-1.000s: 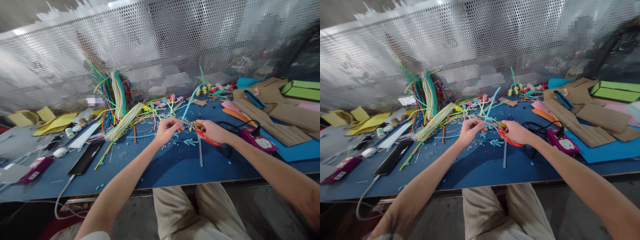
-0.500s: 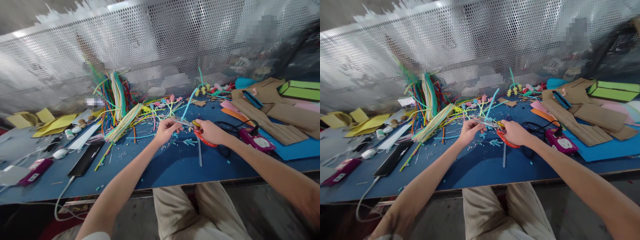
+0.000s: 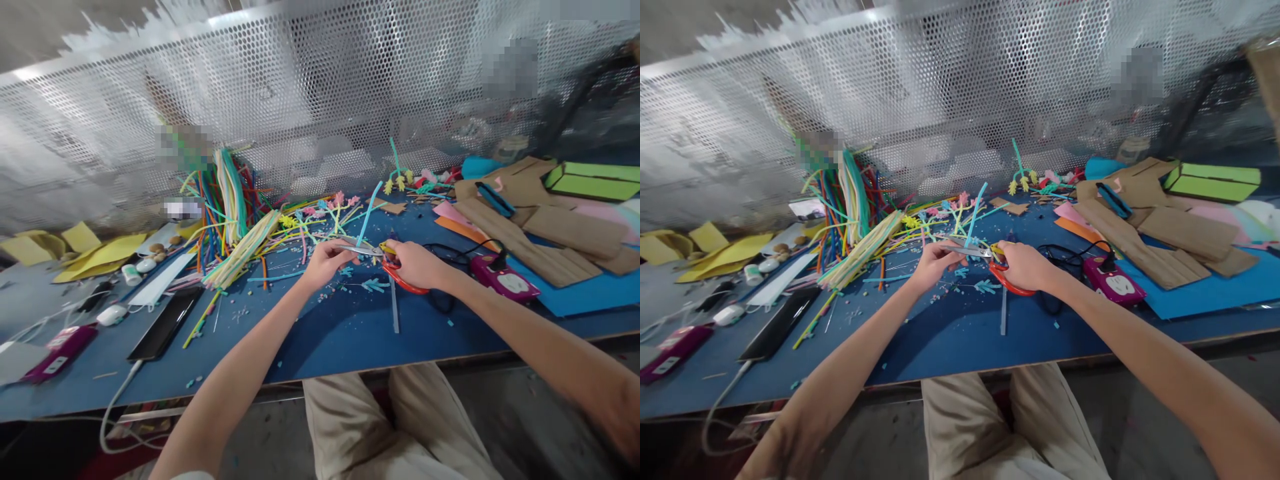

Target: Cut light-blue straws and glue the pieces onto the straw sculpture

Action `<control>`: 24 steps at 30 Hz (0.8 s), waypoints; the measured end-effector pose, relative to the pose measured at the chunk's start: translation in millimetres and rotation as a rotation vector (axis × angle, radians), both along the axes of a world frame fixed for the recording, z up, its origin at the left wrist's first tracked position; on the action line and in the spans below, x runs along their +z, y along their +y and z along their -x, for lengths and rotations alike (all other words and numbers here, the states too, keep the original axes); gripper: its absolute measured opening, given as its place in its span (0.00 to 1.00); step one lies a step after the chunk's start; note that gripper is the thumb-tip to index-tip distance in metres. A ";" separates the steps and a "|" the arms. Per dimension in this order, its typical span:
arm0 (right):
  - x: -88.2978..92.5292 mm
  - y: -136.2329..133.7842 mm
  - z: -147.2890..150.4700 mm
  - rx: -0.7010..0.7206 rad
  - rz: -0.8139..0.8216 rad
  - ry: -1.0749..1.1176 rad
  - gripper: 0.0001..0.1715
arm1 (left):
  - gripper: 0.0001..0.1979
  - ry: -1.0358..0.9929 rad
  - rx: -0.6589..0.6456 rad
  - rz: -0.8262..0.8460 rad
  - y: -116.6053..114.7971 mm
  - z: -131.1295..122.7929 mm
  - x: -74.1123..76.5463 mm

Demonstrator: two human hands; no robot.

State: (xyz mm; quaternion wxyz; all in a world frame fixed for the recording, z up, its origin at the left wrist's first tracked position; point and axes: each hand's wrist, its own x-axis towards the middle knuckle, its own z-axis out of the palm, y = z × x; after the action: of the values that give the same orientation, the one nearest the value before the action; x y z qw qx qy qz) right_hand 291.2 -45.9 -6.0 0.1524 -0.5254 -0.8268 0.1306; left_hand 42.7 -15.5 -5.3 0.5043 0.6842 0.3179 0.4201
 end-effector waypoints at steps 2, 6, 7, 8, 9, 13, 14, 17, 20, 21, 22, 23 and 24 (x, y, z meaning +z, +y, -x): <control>0.5 0.2 -0.4 -0.003 -0.002 -0.020 0.11 | 0.13 0.017 -0.001 -0.008 1.7 1.1 -0.8; 2.5 0.4 -2.6 -0.013 -0.015 -0.066 0.09 | 0.14 0.042 -0.012 -0.029 3.9 2.3 -4.5; 2.9 0.7 -3.2 -0.011 -0.012 -0.070 0.09 | 0.14 0.047 -0.017 -0.035 4.0 2.3 -5.5; 3.2 1.1 -3.6 -0.012 -0.010 -0.071 0.09 | 0.15 0.063 -0.017 -0.045 4.1 2.3 -6.3; 3.3 1.7 -4.0 -0.015 -0.012 -0.069 0.09 | 0.15 0.088 -0.011 -0.061 4.1 2.3 -6.7; 2.5 6.1 -6.2 -0.056 -0.071 0.002 0.10 | 0.18 0.211 0.039 -0.172 6.2 5.6 -3.4; 2.0 7.6 -7.4 -0.066 -0.091 0.033 0.10 | 0.18 0.252 0.036 -0.213 7.8 7.8 -1.5; 0.2 13.1 -12.6 -0.107 -0.138 0.117 0.10 | 0.15 0.439 -0.036 -0.411 15.9 18.1 3.4; -1.3 18.9 -19.0 -0.180 -0.157 0.161 0.09 | 0.12 0.606 -0.113 -0.603 26.7 31.0 3.1; -1.7 20.5 -20.9 -0.208 -0.165 0.167 0.08 | 0.11 0.669 -0.123 -0.625 29.9 34.7 1.6; -1.9 21.9 -22.7 -0.238 -0.173 0.169 0.08 | 0.11 0.728 -0.135 -0.630 32.6 37.7 -0.2; -2.1 23.0 -24.1 -0.264 -0.180 0.168 0.08 | 0.11 0.776 -0.145 -0.624 34.7 39.8 -2.0; -2.1 23.7 -25.1 -0.285 -0.184 0.168 0.08 | 0.11 0.810 -0.150 -0.619 36.0 41.2 -3.6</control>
State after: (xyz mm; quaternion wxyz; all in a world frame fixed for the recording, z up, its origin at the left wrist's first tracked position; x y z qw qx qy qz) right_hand 316.3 -22.2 -8.1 0.2852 -0.6083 -0.7369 0.0747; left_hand 1.5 20.6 -8.9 0.1432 0.9301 0.2987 0.1586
